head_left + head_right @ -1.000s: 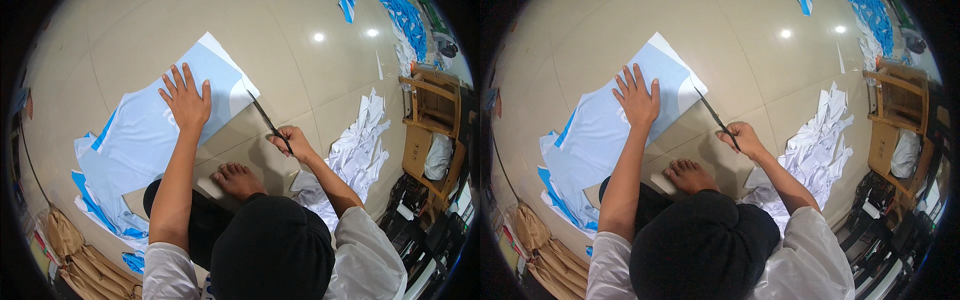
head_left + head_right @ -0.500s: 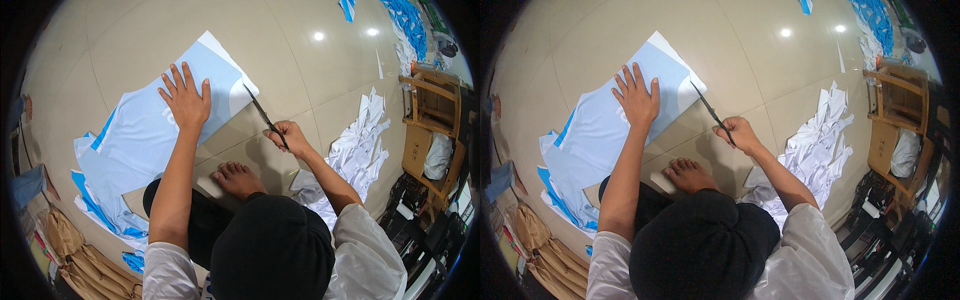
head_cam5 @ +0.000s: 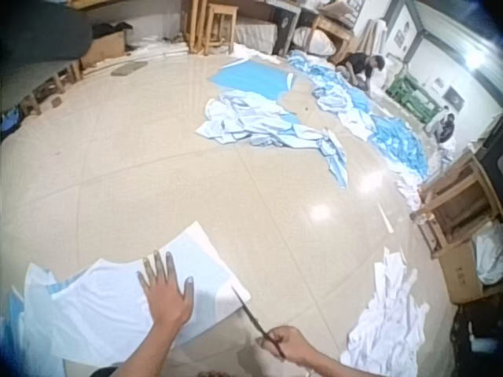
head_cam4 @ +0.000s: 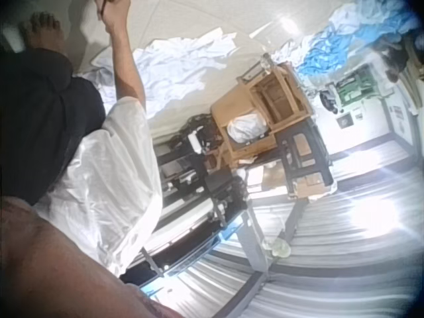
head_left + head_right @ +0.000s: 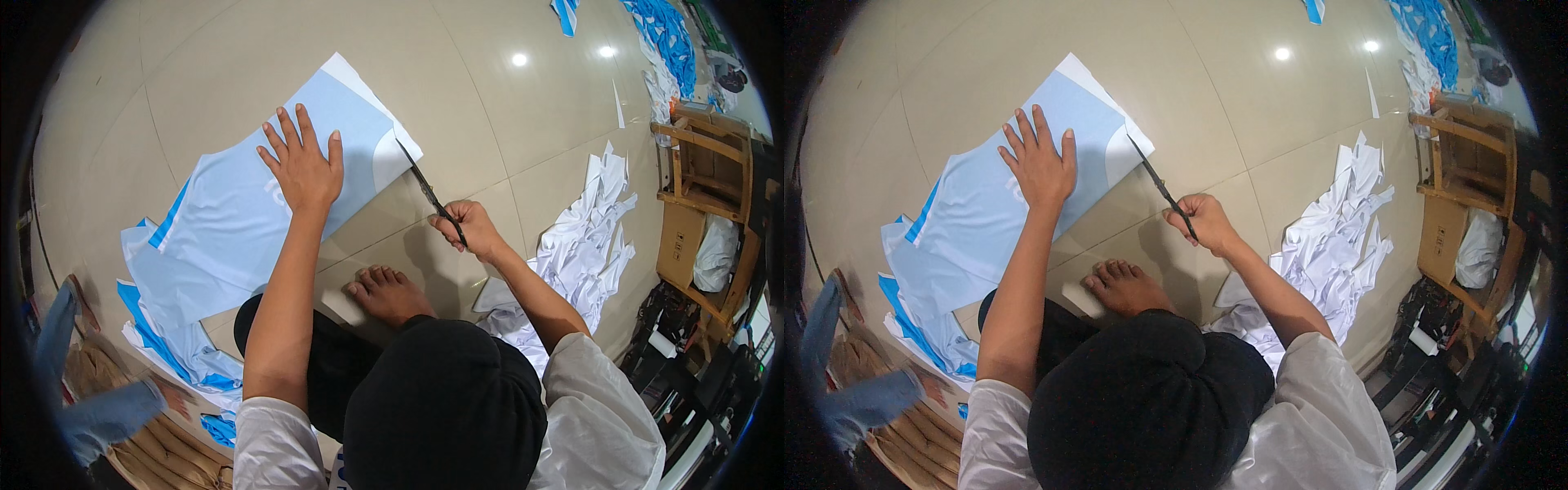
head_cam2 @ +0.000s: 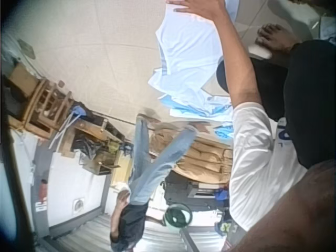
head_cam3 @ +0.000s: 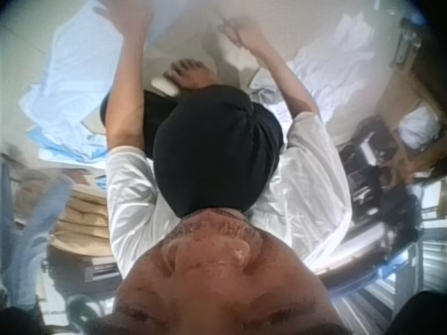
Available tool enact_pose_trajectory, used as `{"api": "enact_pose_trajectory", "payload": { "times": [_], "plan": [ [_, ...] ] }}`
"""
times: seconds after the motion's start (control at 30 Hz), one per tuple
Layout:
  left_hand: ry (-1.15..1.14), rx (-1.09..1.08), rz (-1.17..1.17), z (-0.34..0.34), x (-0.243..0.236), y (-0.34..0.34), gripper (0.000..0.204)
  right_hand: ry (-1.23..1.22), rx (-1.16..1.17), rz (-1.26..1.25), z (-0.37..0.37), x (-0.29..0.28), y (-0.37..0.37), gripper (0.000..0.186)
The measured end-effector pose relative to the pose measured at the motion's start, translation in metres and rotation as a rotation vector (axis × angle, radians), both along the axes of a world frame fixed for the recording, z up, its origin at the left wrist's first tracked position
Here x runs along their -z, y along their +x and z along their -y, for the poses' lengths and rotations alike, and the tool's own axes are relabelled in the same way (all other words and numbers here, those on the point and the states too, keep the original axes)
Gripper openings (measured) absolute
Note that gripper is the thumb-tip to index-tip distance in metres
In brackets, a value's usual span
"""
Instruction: The person sits on the floor and uses scissors to cut a piece of light blue fabric. They smooth the fabric with their hands and carefully trim the edges, creating a pile of cut fabric scraps.
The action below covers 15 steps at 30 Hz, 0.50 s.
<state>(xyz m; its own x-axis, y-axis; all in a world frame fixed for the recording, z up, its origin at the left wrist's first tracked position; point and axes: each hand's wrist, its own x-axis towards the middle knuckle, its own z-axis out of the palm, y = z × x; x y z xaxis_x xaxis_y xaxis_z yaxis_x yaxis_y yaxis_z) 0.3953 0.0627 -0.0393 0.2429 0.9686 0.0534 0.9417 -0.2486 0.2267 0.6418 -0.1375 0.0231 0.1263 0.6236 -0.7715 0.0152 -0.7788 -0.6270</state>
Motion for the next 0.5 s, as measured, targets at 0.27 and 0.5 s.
{"api": "enact_pose_trajectory", "payload": {
  "times": [0.27, 0.5],
  "plan": [
    [0.011, 0.0, 0.013, 0.0, 0.0, 0.0, 0.082, 0.014, 0.051, -0.042, 0.004, 0.003, -0.007, 0.037],
    [0.01, -0.002, 0.014, 0.0, 0.0, 0.0, 0.082, 0.01, 0.059, -0.045, 0.004, -0.001, -0.012, 0.037]
  ]
}}
